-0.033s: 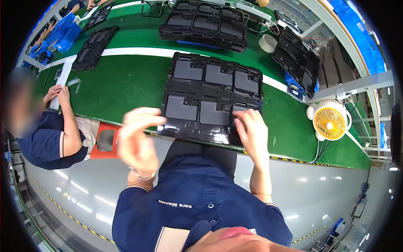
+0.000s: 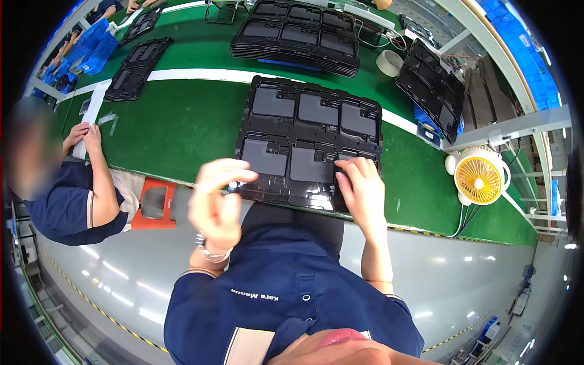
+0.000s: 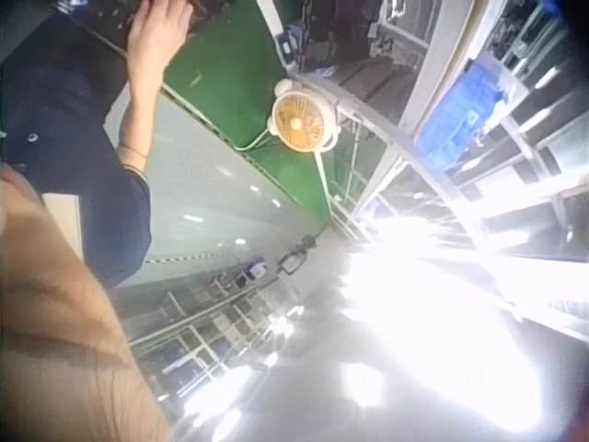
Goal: Assembling small black plastic components into a larger tray on a production line.
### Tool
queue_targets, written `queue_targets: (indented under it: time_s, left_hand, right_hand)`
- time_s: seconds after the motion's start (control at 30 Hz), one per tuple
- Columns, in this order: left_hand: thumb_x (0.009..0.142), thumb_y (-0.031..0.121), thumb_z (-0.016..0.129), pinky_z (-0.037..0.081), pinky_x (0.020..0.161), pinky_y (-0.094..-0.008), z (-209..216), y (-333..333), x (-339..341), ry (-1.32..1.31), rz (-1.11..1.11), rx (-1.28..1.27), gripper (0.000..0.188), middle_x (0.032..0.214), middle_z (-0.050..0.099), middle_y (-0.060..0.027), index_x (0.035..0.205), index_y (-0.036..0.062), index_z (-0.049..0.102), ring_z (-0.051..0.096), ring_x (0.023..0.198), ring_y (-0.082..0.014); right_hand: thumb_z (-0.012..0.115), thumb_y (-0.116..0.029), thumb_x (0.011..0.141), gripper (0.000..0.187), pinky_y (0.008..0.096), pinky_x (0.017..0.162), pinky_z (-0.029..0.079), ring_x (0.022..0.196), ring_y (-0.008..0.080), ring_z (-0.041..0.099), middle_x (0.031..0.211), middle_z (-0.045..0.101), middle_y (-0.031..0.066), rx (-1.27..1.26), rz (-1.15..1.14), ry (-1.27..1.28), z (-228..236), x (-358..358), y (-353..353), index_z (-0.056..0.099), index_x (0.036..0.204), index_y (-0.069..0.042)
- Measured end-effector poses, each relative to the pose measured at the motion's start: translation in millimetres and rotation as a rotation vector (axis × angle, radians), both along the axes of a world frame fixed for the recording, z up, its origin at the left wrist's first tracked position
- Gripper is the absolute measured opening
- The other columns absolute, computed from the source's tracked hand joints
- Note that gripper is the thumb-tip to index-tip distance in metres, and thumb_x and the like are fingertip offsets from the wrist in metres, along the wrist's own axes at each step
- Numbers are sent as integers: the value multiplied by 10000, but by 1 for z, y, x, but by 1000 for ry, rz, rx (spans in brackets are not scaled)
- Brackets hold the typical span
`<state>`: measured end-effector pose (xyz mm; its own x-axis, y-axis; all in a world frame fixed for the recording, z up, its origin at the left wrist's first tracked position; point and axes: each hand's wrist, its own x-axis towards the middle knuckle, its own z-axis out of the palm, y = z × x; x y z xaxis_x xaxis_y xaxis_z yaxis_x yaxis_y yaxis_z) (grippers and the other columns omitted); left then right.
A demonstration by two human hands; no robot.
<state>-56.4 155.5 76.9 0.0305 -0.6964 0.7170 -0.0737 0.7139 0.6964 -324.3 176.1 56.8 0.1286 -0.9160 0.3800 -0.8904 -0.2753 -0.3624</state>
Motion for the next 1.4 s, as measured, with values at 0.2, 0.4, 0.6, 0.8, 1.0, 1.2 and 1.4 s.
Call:
queue_targets:
  time_s: [0.2, 0.4, 0.6, 0.8, 1.0, 1.2, 1.4]
  left_hand:
    - [865, -8, 631, 538, 773, -344, -40, 2, -30, -264, -84, 269, 129, 902, 729, -88, 976, 4, 694, 693, 858, -252]
    - [834, 46, 686, 537, 802, -374, -45, -18, -36, -501, -124, 219, 163, 916, 716, -81, 996, 35, 697, 688, 880, -272]
    - [773, 118, 761, 438, 1033, -441, -32, -41, -13, -838, 5, 198, 412, 1273, 606, -79, 1173, 97, 661, 514, 1257, -318]
    - [737, 209, 814, 323, 1143, -498, -39, -50, 18, -949, 88, 418, 674, 1513, 404, -93, 1360, 150, 565, 278, 1448, -378]
    - [717, 267, 829, 301, 1167, -503, -43, -51, 26, -921, -4, 471, 741, 1545, 367, -99, 1390, 152, 542, 247, 1469, -375]
    - [737, 253, 817, 308, 1160, -502, -36, -51, 20, -951, 9, 468, 707, 1549, 359, -105, 1382, 150, 549, 246, 1470, -379]
    - [783, 202, 778, 373, 1118, -480, -30, -46, -8, -769, 15, 341, 612, 1461, 473, -120, 1346, 86, 568, 375, 1397, -383]
  right_hand:
    - [741, -100, 794, 297, 382, 794, 491, 907, 282, 567, 983, 581, 95, 50, -1, 40, -12, 9, -11, 669, 1071, -20]
    - [754, -119, 779, 407, 385, 828, 473, 956, 279, 532, 1036, 544, 104, 101, -24, 95, -16, 10, -3, 631, 1152, -12]
    - [765, -123, 758, 449, 388, 843, 472, 968, 285, 531, 1045, 546, 103, 120, -8, 88, -14, 8, -5, 627, 1171, -14]
    - [772, -120, 740, 459, 390, 852, 464, 963, 292, 536, 1011, 546, 103, 118, -17, 128, -12, 12, -9, 637, 1165, -10]
    - [763, -108, 755, 420, 405, 837, 462, 955, 300, 533, 1015, 550, 113, 114, -21, 138, -12, 15, -11, 627, 1142, -19]
    - [782, -136, 740, 409, 406, 831, 454, 961, 305, 534, 1016, 547, 110, 136, -16, 111, -10, 11, -12, 604, 1092, -26]
    - [788, -81, 733, 347, 405, 795, 442, 915, 313, 528, 973, 548, 113, 174, 12, -88, -10, 6, -19, 563, 992, -27]
